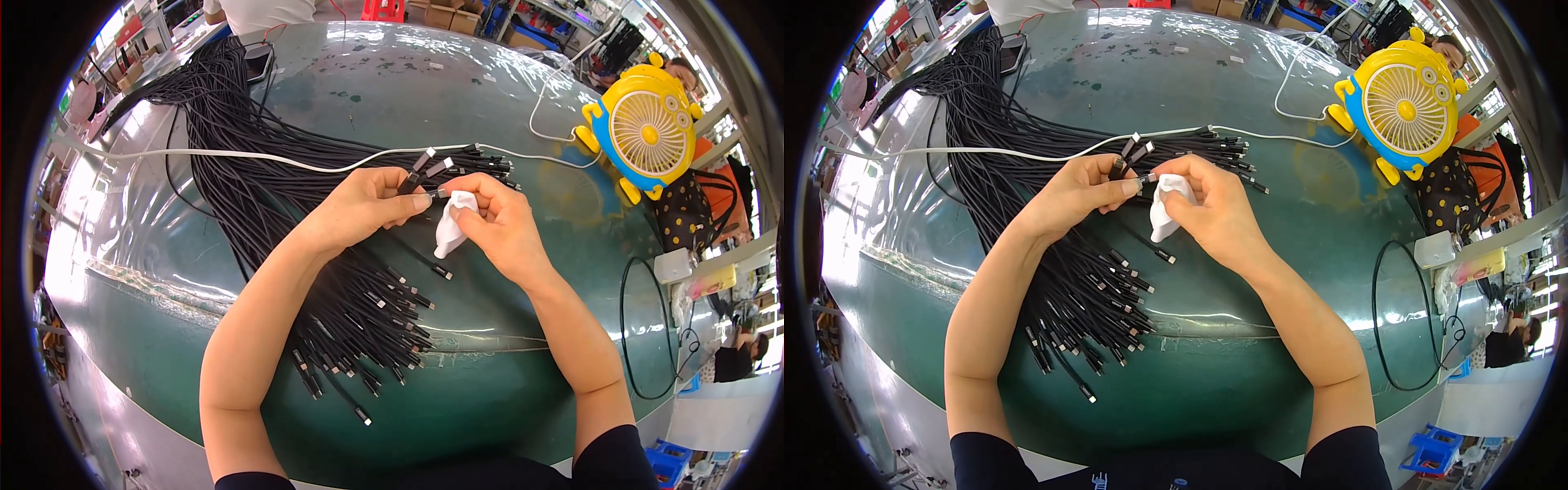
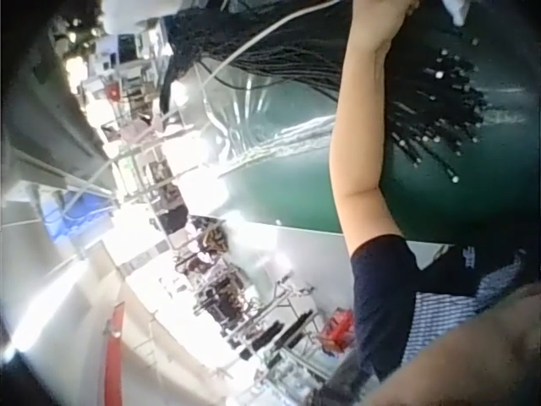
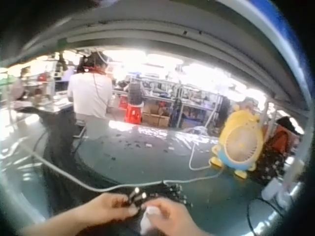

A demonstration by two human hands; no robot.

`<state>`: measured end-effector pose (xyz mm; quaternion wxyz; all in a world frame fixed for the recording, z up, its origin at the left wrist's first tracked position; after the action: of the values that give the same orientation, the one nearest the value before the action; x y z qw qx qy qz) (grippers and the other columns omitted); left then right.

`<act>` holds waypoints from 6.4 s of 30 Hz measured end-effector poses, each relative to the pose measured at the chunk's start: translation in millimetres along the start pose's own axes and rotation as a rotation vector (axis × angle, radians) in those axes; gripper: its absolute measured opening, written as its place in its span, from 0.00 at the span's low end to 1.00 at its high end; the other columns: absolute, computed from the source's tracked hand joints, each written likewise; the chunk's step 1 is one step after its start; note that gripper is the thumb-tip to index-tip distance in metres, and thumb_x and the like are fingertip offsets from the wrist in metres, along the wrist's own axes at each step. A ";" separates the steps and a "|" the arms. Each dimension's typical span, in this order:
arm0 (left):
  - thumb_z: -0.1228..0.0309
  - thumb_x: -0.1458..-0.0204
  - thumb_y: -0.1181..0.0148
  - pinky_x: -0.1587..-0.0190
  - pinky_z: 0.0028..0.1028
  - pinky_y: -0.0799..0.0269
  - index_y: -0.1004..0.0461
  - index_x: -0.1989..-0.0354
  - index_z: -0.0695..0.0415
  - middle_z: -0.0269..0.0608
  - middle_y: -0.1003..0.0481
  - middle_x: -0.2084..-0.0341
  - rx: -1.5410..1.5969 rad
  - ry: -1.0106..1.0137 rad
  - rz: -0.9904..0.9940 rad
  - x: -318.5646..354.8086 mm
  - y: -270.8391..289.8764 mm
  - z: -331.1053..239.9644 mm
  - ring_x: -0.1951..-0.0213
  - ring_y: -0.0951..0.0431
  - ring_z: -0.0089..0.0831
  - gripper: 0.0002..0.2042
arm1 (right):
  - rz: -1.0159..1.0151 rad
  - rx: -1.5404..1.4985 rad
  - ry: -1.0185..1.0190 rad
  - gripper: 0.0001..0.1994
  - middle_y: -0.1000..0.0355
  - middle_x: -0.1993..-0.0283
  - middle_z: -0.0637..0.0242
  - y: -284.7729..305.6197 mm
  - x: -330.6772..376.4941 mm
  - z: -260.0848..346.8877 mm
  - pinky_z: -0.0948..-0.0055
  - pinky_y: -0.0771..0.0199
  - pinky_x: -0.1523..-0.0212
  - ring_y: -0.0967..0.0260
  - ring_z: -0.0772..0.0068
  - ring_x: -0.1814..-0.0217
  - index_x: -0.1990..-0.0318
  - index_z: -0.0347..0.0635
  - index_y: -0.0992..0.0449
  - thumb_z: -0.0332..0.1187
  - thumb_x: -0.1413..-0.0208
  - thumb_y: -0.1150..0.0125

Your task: Cleaning the connectors of a bundle of black cables using a white cloth.

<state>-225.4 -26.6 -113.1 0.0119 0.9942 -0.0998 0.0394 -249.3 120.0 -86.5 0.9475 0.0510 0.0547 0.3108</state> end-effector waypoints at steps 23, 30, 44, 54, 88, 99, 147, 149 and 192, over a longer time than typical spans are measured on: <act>0.67 0.48 0.37 0.72 0.17 0.40 0.26 0.67 0.58 0.26 0.30 0.79 0.012 0.000 -0.011 -0.6 0.7 4.3 0.76 0.34 0.14 0.08 | -0.120 0.269 0.078 0.07 0.28 0.71 0.74 0.6 -10.8 -0.6 0.83 0.36 0.69 0.35 0.89 0.70 0.60 0.36 0.26 0.30 0.38 0.46; 0.68 0.47 0.38 0.72 0.17 0.39 0.26 0.67 0.58 0.26 0.30 0.79 0.033 0.014 -0.013 -1.7 -0.2 4.0 0.76 0.34 0.15 0.07 | -0.160 0.186 0.034 0.09 0.26 0.74 0.68 13.7 -7.7 2.8 0.79 0.34 0.71 0.33 0.86 0.72 0.62 0.34 0.26 0.31 0.40 0.47; 0.66 0.48 0.37 0.73 0.17 0.42 0.27 0.73 0.57 0.27 0.31 0.81 0.032 0.002 -0.033 -3.4 -2.0 6.3 0.77 0.36 0.15 0.09 | -0.166 0.302 0.013 0.10 0.26 0.72 0.64 10.9 -20.6 -4.1 0.75 0.33 0.69 0.32 0.79 0.70 0.60 0.35 0.25 0.33 0.41 0.48; 0.68 0.47 0.38 0.71 0.17 0.38 0.26 0.65 0.59 0.27 0.30 0.78 0.040 0.043 -0.051 -0.9 2.3 6.2 0.75 0.33 0.15 0.07 | -0.258 0.056 0.016 0.08 0.27 0.69 0.72 25.7 -12.5 3.9 0.81 0.36 0.69 0.35 0.85 0.69 0.57 0.38 0.26 0.30 0.40 0.48; 0.66 0.48 0.38 0.71 0.18 0.40 0.27 0.72 0.57 0.29 0.28 0.79 -0.042 -0.030 -0.034 -3.7 -2.3 8.4 0.75 0.32 0.16 0.08 | -0.041 0.285 -0.082 0.09 0.25 0.72 0.65 2.2 -17.0 -5.9 0.78 0.33 0.69 0.33 0.82 0.71 0.66 0.31 0.25 0.30 0.45 0.45; 0.64 0.41 0.44 0.69 0.19 0.34 0.24 0.61 0.59 0.34 0.23 0.74 0.171 -0.060 -0.108 -2.8 12.5 0.2 0.75 0.28 0.17 0.11 | 0.236 0.457 0.066 0.05 0.28 0.74 0.72 -15.8 22.5 -5.2 0.82 0.37 0.72 0.37 0.88 0.72 0.63 0.35 0.25 0.26 0.46 0.44; 0.70 0.46 0.39 0.65 0.21 0.36 0.28 0.67 0.62 0.28 0.30 0.75 -0.112 -0.190 -0.056 3.7 -17.5 -12.8 0.70 0.35 0.16 0.08 | -0.047 0.325 0.128 0.09 0.26 0.71 0.64 4.2 0.8 18.8 0.75 0.31 0.65 0.32 0.79 0.69 0.57 0.37 0.29 0.29 0.44 0.47; 0.72 0.45 0.39 0.68 0.19 0.40 0.28 0.68 0.60 0.24 0.31 0.76 -0.231 -0.159 -0.088 5.2 -17.2 -15.6 0.72 0.37 0.13 0.06 | -0.006 0.335 0.098 0.09 0.26 0.71 0.64 5.2 -5.5 16.7 0.75 0.31 0.65 0.31 0.79 0.69 0.58 0.36 0.29 0.29 0.44 0.47; 0.66 0.46 0.37 0.66 0.20 0.38 0.23 0.66 0.61 0.28 0.27 0.75 -0.075 -0.032 -0.098 3.0 -7.7 -0.9 0.71 0.33 0.15 0.10 | -0.062 0.206 0.099 0.10 0.25 0.67 0.65 4.3 6.1 18.1 0.76 0.31 0.63 0.31 0.80 0.67 0.56 0.35 0.27 0.27 0.45 0.47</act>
<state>-221.0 -19.6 -112.1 0.0496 0.9972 -0.0526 0.0193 -244.5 126.0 -68.5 0.9425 0.1312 0.1346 0.2762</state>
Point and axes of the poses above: each hand's wrist, its own x-axis away from the middle knuckle, its own y-axis out of the back of the hand, z = x × y, the point moved 8 cm from there along -x, towards the middle knuckle
